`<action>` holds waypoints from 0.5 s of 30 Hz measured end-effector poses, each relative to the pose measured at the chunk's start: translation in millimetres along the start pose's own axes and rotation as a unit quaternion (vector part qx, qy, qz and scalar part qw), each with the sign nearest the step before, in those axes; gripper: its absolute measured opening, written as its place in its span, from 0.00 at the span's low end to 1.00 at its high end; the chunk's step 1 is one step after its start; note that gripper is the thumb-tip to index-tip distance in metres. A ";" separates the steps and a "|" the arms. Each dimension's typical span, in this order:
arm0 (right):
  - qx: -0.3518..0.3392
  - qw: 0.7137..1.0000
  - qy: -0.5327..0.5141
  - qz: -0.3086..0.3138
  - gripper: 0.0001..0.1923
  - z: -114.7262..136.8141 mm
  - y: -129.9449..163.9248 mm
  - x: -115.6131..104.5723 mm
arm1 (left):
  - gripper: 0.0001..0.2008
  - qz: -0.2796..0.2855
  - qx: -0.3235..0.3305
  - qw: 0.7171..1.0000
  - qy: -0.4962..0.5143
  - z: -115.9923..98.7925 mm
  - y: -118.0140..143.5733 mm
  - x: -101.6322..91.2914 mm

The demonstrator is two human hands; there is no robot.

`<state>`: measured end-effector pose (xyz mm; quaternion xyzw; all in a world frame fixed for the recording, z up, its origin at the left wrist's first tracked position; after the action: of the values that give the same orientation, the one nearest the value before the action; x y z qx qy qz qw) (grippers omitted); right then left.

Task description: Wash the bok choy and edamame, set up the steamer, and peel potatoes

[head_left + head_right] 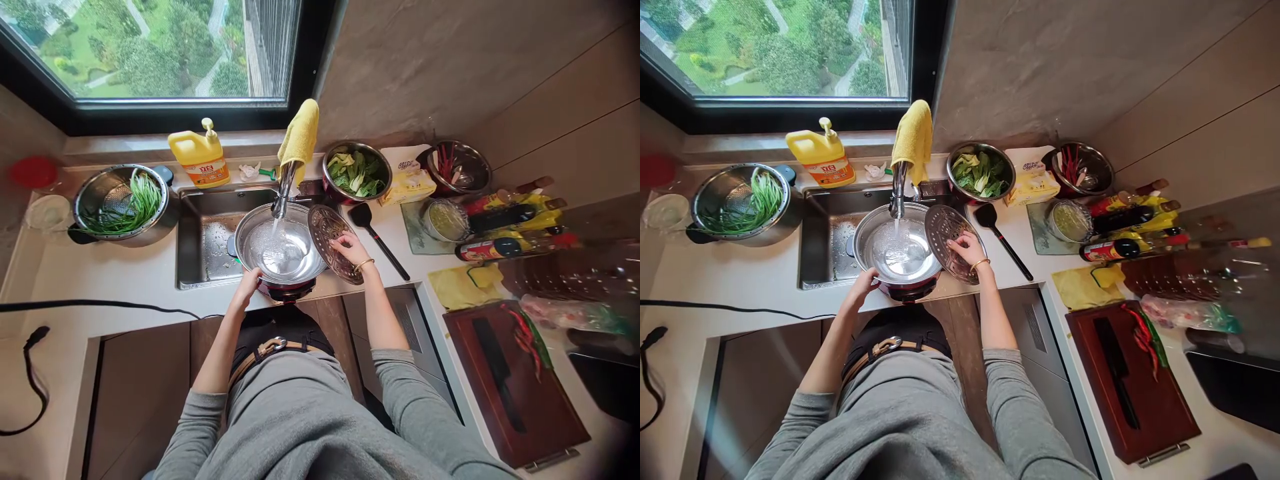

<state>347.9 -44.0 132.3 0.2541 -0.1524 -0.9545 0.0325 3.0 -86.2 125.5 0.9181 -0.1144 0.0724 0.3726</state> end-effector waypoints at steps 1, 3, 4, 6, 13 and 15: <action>-0.001 1.000 -0.001 0.000 0.26 -0.2 0.0 0.0 | 0.12 -0.001 0.000 1.000 -0.001 0.0 0.2 -0.2; -0.004 1.000 -0.002 -0.002 0.26 -0.6 0.0 -0.1 | 0.11 -0.007 0.001 1.000 0.000 0.2 0.6 -0.7; -0.005 1.000 -0.002 -0.002 0.27 -0.6 0.2 -0.2 | 0.11 -0.010 0.001 1.000 0.001 0.4 0.8 -0.8; -0.006 1.000 0.001 -0.001 0.27 -0.5 1.1 -0.3 | 0.10 -0.015 0.003 1.000 0.001 1.4 1.6 -0.8; -0.010 1.000 0.002 -0.001 0.31 3.0 16.9 -1.4 | 0.10 -0.026 0.022 0.999 -0.025 11.5 10.9 -1.7; -0.013 1.000 0.002 -0.005 0.31 3.7 23.2 -2.0 | 0.10 -0.034 0.029 0.998 -0.035 15.3 14.4 -3.0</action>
<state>347.4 -64.8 143.5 0.2565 -0.1384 -0.9561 0.0316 -3.0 -106.5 123.5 0.9339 -0.0945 0.0306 0.3435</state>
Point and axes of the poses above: each hand's wrist, its own y-axis away from the middle knuckle, its own x-axis out of the palm, z = x × y, the point moved 6 cm from there along -y, towards the middle knuckle, and after that the axes turned 15 degrees about z, right-handed, at the moved point
